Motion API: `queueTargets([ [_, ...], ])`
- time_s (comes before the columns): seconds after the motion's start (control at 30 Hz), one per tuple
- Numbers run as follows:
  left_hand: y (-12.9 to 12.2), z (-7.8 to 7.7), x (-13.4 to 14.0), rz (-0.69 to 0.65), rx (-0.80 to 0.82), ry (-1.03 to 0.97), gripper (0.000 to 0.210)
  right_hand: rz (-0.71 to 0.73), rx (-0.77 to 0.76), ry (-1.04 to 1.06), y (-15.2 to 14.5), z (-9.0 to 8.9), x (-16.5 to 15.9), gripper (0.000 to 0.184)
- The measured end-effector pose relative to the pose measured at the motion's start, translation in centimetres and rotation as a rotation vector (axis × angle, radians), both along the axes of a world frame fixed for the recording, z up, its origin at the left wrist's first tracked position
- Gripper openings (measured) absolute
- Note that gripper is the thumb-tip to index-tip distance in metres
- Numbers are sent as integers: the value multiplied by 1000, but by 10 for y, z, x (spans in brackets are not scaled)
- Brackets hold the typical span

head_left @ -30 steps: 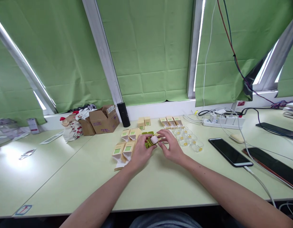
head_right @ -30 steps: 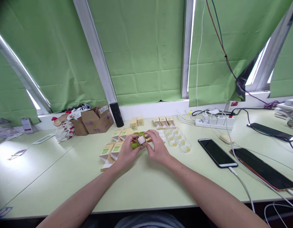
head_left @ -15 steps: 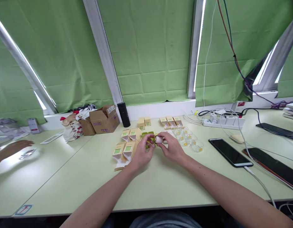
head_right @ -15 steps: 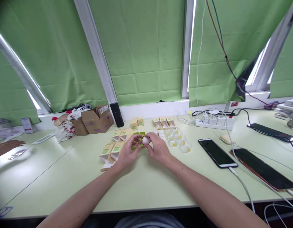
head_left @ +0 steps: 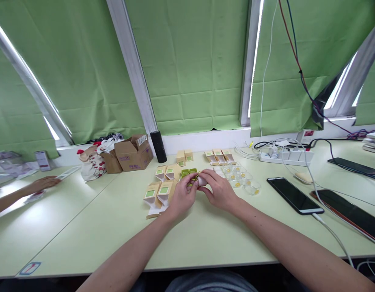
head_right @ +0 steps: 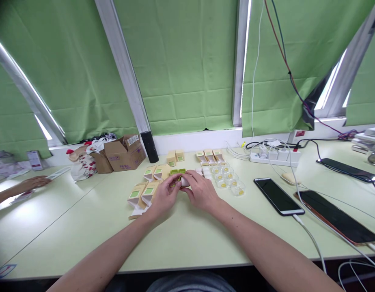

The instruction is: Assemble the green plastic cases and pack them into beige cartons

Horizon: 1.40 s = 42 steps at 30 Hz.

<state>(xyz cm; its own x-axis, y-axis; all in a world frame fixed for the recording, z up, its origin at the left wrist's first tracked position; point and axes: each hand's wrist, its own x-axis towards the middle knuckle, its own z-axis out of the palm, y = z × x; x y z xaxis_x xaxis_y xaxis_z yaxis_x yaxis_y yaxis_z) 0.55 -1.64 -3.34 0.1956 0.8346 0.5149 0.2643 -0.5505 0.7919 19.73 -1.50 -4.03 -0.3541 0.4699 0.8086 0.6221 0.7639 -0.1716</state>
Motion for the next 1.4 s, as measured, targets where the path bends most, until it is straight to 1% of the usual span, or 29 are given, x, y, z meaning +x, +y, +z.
queueTargets([
  [0.1, -1, 0, 0, 14, 0, 30, 38, -4, -21, -16, 1, -1, 0, 37],
  [0.27, -1, -1, 3, 10, -70, 21, 35, -3, -19, -52, 4, -2, 1, 33],
  [0.4, 1, 0, 5, 33, -49, 33, 32, -2, -18, -83, 5, -1, -1, 35],
  [0.57, 1, 4, 6, 70, -18, 70, 30, -41, -18, -136, 5, 1, -5, 40],
  [0.7, 2, 7, 7, 77, -52, 67, 29, -34, -26, -141, 6, 1, -6, 43],
  [0.77, 2, 7, 6, 72, -75, 48, 27, -31, -38, -126, 7, 1, -4, 40],
  [0.83, 1, 9, 4, 78, -65, 53, 27, -23, -51, -95, 8, -1, -1, 35],
  [0.93, -1, 12, -2, 106, 63, 162, 30, 34, -77, -27, 11, -4, 4, 32],
  [1.0, -2, 13, -6, 103, 156, 247, 34, 87, -102, 27, 12, -4, 7, 32],
  [1.1, -1, 12, -9, 74, 208, 287, 47, 136, -144, 102, 10, -4, 7, 32],
  [1.17, -1, 11, -8, 59, 217, 279, 51, 135, -174, 107, 8, -2, 7, 32],
  [1.27, -1, 11, -6, 52, 197, 260, 42, 133, -205, 103, 7, 0, 5, 32],
  [1.33, -1, 12, -4, 68, 167, 242, 37, 159, -215, 138, 8, 0, 4, 30],
  [1.4, -1, 13, -3, 82, 134, 217, 35, 181, -222, 185, 9, 0, 2, 27],
])
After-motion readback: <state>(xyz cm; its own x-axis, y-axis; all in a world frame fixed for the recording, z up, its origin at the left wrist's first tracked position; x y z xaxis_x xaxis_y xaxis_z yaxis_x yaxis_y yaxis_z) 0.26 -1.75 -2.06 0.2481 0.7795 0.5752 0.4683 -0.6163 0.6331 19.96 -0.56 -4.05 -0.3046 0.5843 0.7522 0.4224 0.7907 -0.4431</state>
